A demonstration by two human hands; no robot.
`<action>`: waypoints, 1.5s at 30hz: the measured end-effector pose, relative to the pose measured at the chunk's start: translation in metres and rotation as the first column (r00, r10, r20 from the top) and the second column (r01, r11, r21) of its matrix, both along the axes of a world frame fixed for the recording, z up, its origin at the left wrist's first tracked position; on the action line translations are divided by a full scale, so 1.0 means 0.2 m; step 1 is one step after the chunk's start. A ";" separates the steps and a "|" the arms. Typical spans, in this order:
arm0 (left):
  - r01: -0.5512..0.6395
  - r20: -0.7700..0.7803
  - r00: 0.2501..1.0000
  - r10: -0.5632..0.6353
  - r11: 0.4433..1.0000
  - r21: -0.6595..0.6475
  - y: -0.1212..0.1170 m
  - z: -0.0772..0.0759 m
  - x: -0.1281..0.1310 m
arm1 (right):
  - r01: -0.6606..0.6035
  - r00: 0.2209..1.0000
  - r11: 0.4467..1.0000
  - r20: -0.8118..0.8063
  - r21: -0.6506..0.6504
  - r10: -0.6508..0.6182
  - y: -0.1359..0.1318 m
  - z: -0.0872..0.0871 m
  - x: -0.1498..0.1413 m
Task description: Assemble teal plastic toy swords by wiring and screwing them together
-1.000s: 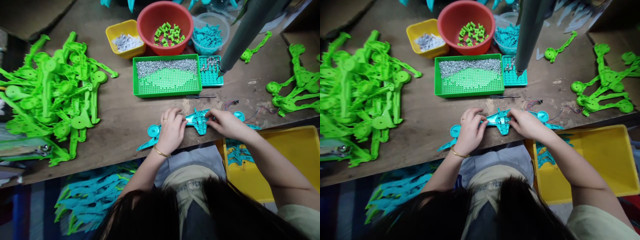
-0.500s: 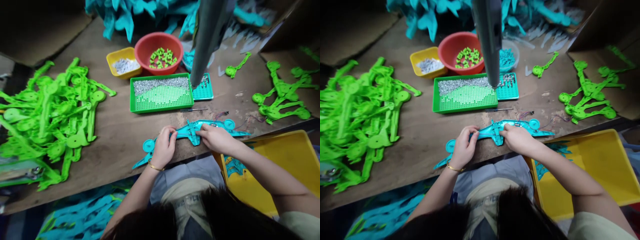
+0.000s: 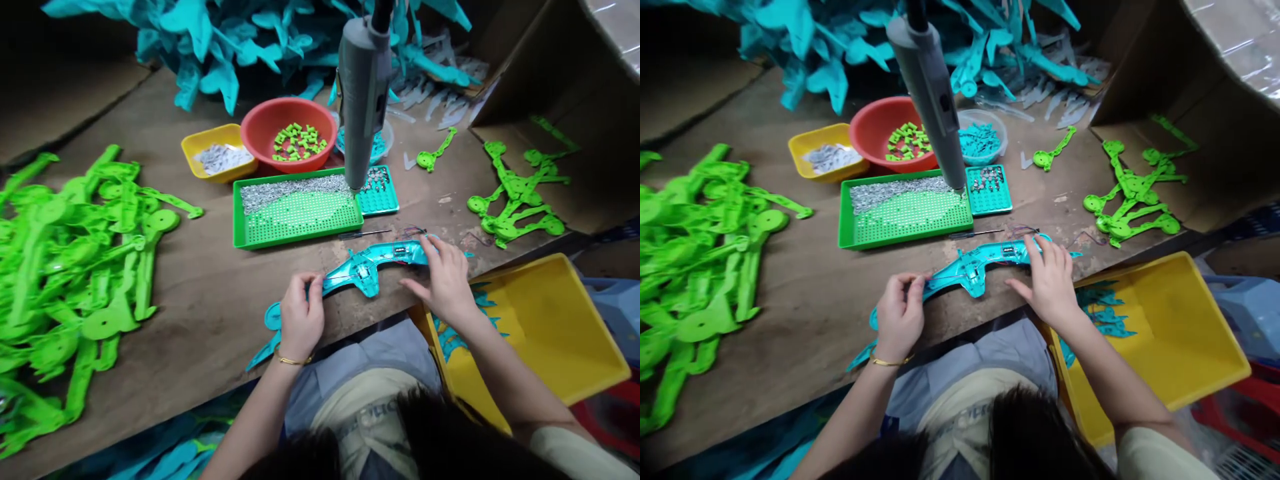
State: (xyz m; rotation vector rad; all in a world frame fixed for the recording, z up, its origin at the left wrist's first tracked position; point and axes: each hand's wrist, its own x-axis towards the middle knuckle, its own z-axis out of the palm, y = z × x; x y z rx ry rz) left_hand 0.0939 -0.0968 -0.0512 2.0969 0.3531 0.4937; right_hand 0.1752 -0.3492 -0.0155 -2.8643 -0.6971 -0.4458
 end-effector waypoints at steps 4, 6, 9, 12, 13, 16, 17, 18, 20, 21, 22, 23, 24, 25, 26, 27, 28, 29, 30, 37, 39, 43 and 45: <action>0.080 -0.052 0.995 -0.081 0.996 -0.030 -0.02 0.00 0.01 | -0.015 1.000 0.999 -0.006 0.053 0.016 -0.13 -0.06 0.01; 0.150 -0.021 0.989 -0.150 0.989 0.011 -0.04 0.01 0.01 | -0.108 0.993 0.994 -0.041 0.023 0.109 -0.13 -0.08 0.02; 0.234 0.102 0.965 -0.240 0.970 0.063 -0.10 0.03 0.01 | -0.206 0.975 0.978 -0.083 0.027 0.208 -0.11 -0.10 0.04; 0.217 0.120 0.973 -0.196 0.954 -0.204 -0.15 0.04 0.03 | -0.214 0.966 0.975 -0.132 0.065 0.221 -0.09 -0.10 0.06; 0.179 0.104 0.983 -0.153 0.927 -0.330 -0.16 0.04 0.04 | -0.210 0.965 0.975 -0.146 0.079 0.219 -0.08 -0.10 0.07; 0.065 0.083 0.996 -0.019 0.801 -0.595 -0.18 0.04 0.07 | -0.203 0.961 0.973 -0.168 0.109 0.220 -0.07 -0.08 0.08; 0.047 0.082 0.997 0.006 0.773 -0.633 -0.18 0.04 0.08 | -0.201 0.961 0.973 -0.173 0.109 0.218 -0.07 -0.08 0.08; 0.046 0.083 0.996 0.010 0.762 -0.646 -0.19 0.04 0.08 | -0.197 0.961 0.975 -0.178 0.105 0.214 -0.07 -0.08 0.08; 0.088 0.095 0.995 -0.040 0.800 -0.593 -0.20 0.04 0.07 | -0.188 0.961 0.978 -0.188 0.092 0.203 -0.06 -0.07 0.08; 0.130 0.105 0.991 -0.088 0.845 -0.519 -0.21 0.05 0.07 | -0.185 0.961 0.979 -0.193 0.088 0.199 -0.06 -0.07 0.08; 0.186 0.121 0.981 -0.149 0.896 -0.404 -0.22 0.05 0.06 | -0.182 0.961 0.979 -0.196 0.089 0.196 -0.06 -0.07 0.08; 0.252 0.147 0.964 -0.221 0.935 -0.251 -0.23 0.06 0.06 | -0.181 0.960 0.979 -0.199 0.091 0.196 -0.05 -0.07 0.08; 0.318 0.177 0.937 -0.302 0.945 -0.073 -0.24 0.06 0.06 | -0.180 0.960 0.979 -0.199 0.097 0.197 -0.05 -0.06 0.08; 0.370 0.203 0.901 -0.384 0.923 0.103 -0.25 0.07 0.06 | -0.179 0.960 0.979 -0.199 0.102 0.196 -0.05 -0.06 0.08; 0.401 0.224 0.862 -0.455 0.881 0.250 -0.26 0.08 0.07 | -0.178 0.960 0.978 -0.200 0.107 0.196 -0.05 -0.06 0.08; 0.419 0.242 0.825 -0.511 0.840 0.345 -0.26 0.08 0.07 | -0.178 0.960 0.978 -0.200 0.109 0.197 -0.05 -0.06 0.08; 0.437 0.254 0.797 -0.547 0.814 0.383 -0.25 0.08 0.08 | -0.178 0.960 0.978 -0.200 0.110 0.198 -0.06 -0.06 0.08; 0.457 0.256 0.790 -0.558 0.813 0.361 -0.25 0.08 0.09 | -0.179 0.959 0.978 -0.201 0.109 0.198 -0.06 -0.07 0.08; 0.472 0.254 0.805 -0.536 0.838 0.274 -0.24 0.08 0.09 | -0.180 0.958 0.978 -0.204 0.106 0.199 -0.06 -0.07 0.08; 0.099 0.141 0.990 0.008 0.668 -0.737 -0.18 0.05 0.11 | -0.172 0.957 0.979 -0.216 0.106 0.191 -0.06 -0.08 0.08; 0.188 0.176 0.979 -0.103 0.789 -0.584 -0.18 0.06 0.08 | -0.177 0.958 0.978 -0.208 0.107 0.196 -0.06 -0.09 0.08; 0.434 0.212 0.887 -0.411 0.897 -0.078 -0.20 0.09 0.00 | -0.173 0.967 0.977 -0.168 0.126 0.193 -0.05 -0.10 0.09; 0.332 0.277 0.915 -0.292 0.937 -0.110 -0.19 0.10 -0.01 | -0.170 0.969 0.977 -0.159 0.130 0.190 -0.05 -0.11 0.09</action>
